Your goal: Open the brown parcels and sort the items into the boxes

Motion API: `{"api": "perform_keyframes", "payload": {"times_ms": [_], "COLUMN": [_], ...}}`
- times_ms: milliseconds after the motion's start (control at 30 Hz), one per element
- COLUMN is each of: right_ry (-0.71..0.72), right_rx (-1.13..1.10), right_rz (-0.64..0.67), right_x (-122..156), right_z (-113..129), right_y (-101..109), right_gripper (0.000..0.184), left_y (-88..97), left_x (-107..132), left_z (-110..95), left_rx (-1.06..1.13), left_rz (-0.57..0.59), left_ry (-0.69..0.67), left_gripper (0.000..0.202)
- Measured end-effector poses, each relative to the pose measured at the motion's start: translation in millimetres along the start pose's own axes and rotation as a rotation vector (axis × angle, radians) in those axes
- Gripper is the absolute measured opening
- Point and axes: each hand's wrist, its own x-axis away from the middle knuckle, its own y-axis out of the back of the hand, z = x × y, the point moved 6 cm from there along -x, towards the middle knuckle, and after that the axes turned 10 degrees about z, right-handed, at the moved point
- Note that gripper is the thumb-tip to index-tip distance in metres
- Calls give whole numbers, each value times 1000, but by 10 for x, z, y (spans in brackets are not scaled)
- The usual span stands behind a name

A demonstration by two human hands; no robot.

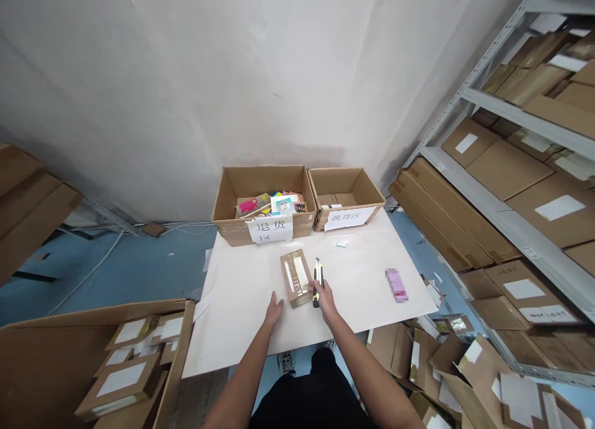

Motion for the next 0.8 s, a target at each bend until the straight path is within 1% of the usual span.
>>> {"api": "perform_keyframes", "payload": {"times_ms": [33,67,133,167,200,233,267,300,333,400,500,567,667,733,800], "right_ry": [-3,-11,-35,-44,-47,-45,-41,-37,-36,-35,-21,-25,-87,-130,-154], "right_rx": [12,29,66,86,110,144,190,255,340,573,958,1124,1264,1318,1360], "right_rz": [-14,-36,-69,-66,-51,-31,-11,9,27,59,119,157,209,238,255], "right_x": [37,70,113,117,110,91,62,24,-21,-136,-358,-523,-735,-810,-818], "right_z": [14,7,-50,-83,-109,-122,-117,-92,-48,95,356,476,499,437,357], "right_y": [43,80,129,134,129,117,99,75,43,-60,-325,-526,-745,-808,-811], "right_gripper": [55,55,54,54,54,53,52,51,50,50,54,55,53,53,58], "left_y": [53,119,258,313,347,358,354,341,323,291,268,259,252,258,267], "left_x": [-1,-2,-3,-7,-17,-36,-64,-101,-141,-211,-264,-274,-273,-268,-263], "left_z": [-12,-64,-275,-418,-565,-694,-793,-856,-886,-878,-832,-813,-808,-819,-830], "left_rx": [0,-5,-57,-107,-167,-230,-293,-351,-401,-471,-510,-519,-535,-545,-553], "left_rz": [-37,-81,-154,-162,-141,-91,-27,40,102,179,181,171,183,181,173], "left_ry": [2,-27,-156,-246,-335,-401,-433,-430,-399,-302,-207,-174,-142,-138,-137], "left_gripper": [72,70,69,71,75,82,91,99,106,114,114,116,120,120,119]}}
